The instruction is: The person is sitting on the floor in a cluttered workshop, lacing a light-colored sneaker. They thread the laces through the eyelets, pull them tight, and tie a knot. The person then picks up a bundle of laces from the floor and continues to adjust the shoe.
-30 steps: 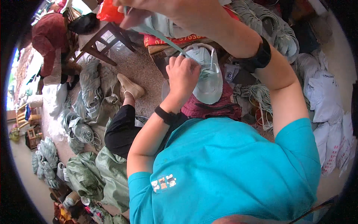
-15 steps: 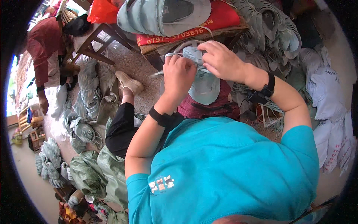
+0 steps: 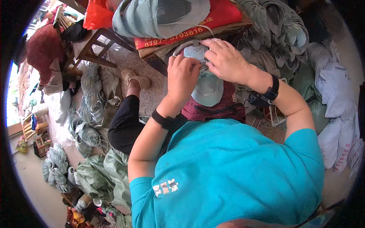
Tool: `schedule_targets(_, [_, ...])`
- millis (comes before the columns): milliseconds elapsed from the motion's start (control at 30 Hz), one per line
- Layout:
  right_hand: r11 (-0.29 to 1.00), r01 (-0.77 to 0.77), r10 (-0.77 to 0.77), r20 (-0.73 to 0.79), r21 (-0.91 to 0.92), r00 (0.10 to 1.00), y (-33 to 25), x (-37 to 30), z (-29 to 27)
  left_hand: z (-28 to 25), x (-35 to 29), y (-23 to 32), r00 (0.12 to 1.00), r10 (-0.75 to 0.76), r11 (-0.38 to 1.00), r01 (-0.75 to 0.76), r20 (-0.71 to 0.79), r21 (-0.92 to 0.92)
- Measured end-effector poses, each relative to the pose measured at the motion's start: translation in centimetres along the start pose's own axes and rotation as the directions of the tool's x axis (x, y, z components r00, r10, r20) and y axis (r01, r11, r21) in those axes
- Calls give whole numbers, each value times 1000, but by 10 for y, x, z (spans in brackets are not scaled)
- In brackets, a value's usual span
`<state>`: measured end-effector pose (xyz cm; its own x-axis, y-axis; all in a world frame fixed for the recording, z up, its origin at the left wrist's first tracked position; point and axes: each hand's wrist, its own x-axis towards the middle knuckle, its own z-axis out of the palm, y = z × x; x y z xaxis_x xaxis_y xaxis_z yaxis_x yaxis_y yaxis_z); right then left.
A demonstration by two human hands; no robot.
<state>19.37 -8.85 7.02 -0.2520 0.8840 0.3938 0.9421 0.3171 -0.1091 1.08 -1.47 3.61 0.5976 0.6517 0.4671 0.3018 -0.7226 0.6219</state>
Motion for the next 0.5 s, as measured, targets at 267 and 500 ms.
schedule_targets(267, [993, -36, 41, -44, 110, 998, -12, -7, -5, -4, -6, 0, 999, -4, 993, 10, -46, 120])
schedule_targets(500, [992, -96, 91, -54, -85, 994, -17, -5, -3, -2, -1, 3, 999, -40, 986, 38, 10, 163])
